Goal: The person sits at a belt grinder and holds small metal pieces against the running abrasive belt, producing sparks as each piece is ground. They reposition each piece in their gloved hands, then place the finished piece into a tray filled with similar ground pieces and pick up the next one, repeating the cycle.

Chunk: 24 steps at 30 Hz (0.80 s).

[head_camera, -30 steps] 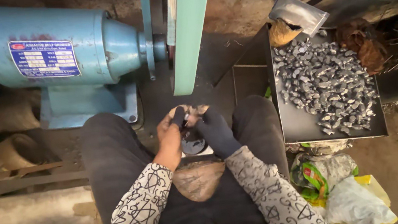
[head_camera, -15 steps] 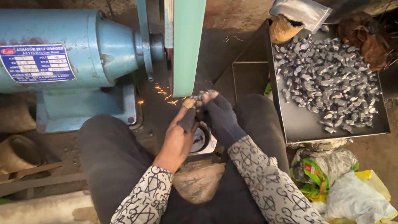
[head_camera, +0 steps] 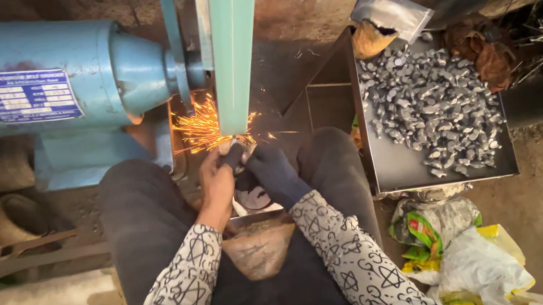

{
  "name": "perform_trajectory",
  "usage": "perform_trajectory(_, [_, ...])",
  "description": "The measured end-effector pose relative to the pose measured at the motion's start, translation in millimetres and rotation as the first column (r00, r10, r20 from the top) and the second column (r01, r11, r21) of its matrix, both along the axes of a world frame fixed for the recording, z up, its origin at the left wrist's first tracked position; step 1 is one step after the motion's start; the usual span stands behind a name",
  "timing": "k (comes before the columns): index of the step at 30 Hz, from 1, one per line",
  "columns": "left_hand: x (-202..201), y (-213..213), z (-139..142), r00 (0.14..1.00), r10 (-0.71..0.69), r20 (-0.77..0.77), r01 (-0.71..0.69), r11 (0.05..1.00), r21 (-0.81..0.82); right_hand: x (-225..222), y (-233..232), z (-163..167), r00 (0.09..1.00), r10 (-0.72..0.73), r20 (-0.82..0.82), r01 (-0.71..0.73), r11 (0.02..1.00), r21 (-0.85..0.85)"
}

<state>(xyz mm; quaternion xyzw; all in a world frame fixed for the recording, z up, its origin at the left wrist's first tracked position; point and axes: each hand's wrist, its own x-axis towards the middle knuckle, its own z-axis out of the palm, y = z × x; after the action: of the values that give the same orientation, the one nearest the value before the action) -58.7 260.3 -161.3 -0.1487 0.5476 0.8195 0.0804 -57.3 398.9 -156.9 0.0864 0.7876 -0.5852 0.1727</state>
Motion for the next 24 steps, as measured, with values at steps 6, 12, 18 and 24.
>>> perform_trajectory(6, [12,-1,-18,0.973,-0.127,-0.191,0.044,0.921,-0.387,7,17,19,0.952,0.230,-0.201,-0.141,0.915,0.379])
perform_trajectory(12, [25,0,-33,0.764,-0.608,-0.216,0.231,0.570,-0.789,-7,133,58,0.830,0.128,-0.544,0.264,0.768,0.583])
perform_trajectory(18, [37,11,-37,0.665,-0.717,0.210,0.636,0.397,-0.661,9,243,20,0.987,0.119,-0.111,0.065,0.335,0.940])
perform_trajectory(24, [28,12,-11,0.753,-0.616,-0.232,0.382,0.696,-0.609,4,193,43,0.866,-0.042,-0.498,0.411,0.626,0.663])
